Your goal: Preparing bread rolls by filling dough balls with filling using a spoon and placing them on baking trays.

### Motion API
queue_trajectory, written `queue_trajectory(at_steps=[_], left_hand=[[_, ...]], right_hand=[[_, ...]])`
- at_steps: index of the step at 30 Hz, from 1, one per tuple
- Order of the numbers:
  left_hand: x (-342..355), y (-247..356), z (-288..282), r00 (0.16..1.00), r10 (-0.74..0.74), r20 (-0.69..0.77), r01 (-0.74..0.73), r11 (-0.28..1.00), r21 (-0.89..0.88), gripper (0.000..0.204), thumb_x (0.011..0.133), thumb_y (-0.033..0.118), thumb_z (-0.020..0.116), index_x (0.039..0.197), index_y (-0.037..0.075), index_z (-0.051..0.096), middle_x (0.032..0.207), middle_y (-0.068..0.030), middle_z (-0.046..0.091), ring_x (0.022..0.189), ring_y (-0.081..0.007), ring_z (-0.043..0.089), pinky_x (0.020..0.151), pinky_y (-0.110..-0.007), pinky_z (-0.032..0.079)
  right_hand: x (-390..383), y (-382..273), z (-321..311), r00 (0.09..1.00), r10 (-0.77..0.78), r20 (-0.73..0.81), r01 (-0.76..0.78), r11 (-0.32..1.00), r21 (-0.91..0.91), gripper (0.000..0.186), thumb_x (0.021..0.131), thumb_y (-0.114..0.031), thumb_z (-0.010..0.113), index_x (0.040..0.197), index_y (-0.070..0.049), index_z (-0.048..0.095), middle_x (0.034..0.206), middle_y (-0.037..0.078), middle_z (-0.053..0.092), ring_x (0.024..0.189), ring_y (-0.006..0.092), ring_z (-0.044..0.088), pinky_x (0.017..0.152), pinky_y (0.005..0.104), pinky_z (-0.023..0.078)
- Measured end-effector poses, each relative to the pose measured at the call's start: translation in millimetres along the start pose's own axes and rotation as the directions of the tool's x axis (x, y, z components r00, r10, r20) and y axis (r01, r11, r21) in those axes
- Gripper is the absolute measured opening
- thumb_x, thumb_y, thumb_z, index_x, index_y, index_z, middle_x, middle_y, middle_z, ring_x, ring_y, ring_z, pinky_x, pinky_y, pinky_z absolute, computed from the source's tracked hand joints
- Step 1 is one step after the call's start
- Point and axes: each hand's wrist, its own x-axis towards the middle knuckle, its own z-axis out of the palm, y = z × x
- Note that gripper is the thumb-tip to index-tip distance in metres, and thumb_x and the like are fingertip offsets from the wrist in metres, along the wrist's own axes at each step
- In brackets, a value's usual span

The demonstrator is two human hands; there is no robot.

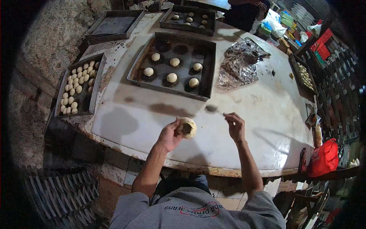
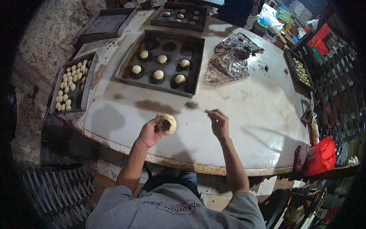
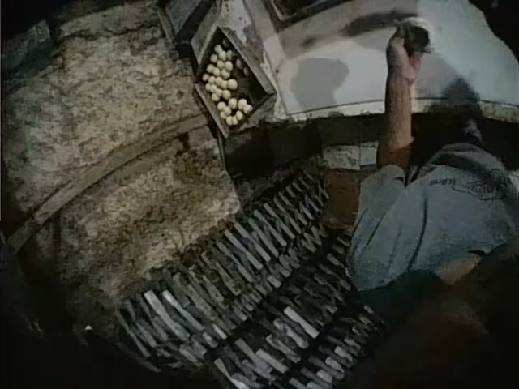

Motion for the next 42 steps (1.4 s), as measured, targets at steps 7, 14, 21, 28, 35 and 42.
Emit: queue_trajectory(at_steps=[7,14,21,28,35,42], left_hand=[[-45,8,7,0.979,0.191,0.065,-0.191,0.982,-0.005,0.036,0.086,0.017,0.034,0.112,-0.004,0.047,0.111,-0.0124,0.052,0.105,-0.0219,0.049,0.094,-0.035,0.039],[-61,-14,-2,0.953,0.274,0.128,-0.283,0.957,0.061,0.044,0.080,0.013,0.055,0.120,0.000,0.042,0.118,-0.0099,0.048,0.108,-0.0205,0.047,0.096,-0.035,0.037],[-57,-29,11,0.962,0.248,0.117,-0.250,0.968,0.000,0.034,0.081,0.010,0.057,0.111,0.003,0.044,0.106,-0.0069,0.050,0.103,-0.0173,0.049,0.090,-0.031,0.041],[-44,-53,30,0.965,0.235,-0.120,-0.185,0.926,0.329,0.035,0.074,0.001,0.055,0.108,-0.002,0.044,0.102,-0.0075,0.051,0.093,-0.0152,0.054,0.081,-0.026,0.047],[-52,-62,52,0.976,0.196,0.098,-0.216,0.791,0.572,0.035,0.079,0.004,0.056,0.111,-0.004,0.048,0.101,-0.0089,0.056,0.092,-0.0147,0.054,0.082,-0.027,0.045],[-45,-106,65,0.901,0.395,-0.177,-0.295,0.860,0.417,0.030,0.082,0.006,0.057,0.111,0.000,0.050,0.101,-0.0074,0.057,0.094,-0.0145,0.054,0.081,-0.026,0.046]], right_hand=[[-9,29,87,0.938,0.188,-0.292,-0.173,0.982,0.079,0.018,0.076,0.003,0.055,0.091,0.000,0.062,0.071,0.012,0.057,0.062,0.0180,0.055,0.057,0.0266,0.042],[-31,-47,101,0.950,0.245,-0.193,-0.260,0.964,-0.053,0.027,0.084,-0.023,0.054,0.098,0.000,0.058,0.096,0.015,0.056,0.089,0.0278,0.051,0.080,0.0375,0.039],[-82,-145,74,0.849,0.437,0.297,-0.515,0.556,0.653,0.028,0.087,-0.017,0.050,0.107,0.002,0.048,0.099,0.012,0.053,0.095,0.0153,0.050,0.083,0.0292,0.041],[-98,-115,53,0.994,0.104,0.034,-0.104,0.994,0.026,0.032,0.066,0.001,0.070,0.094,0.001,0.053,0.095,0.011,0.055,0.076,0.0135,0.058,0.065,0.0248,0.048],[-82,-122,2,0.838,0.498,0.223,-0.546,0.773,0.323,0.021,0.072,-0.005,0.068,0.084,0.006,0.055,0.082,0.008,0.060,0.072,0.0100,0.055,0.061,0.0216,0.045],[-108,-118,15,0.985,0.165,-0.051,-0.151,0.966,0.209,0.017,0.075,0.001,0.060,0.092,0.001,0.058,0.085,0.012,0.058,0.079,0.0198,0.060,0.066,0.0287,0.049]])
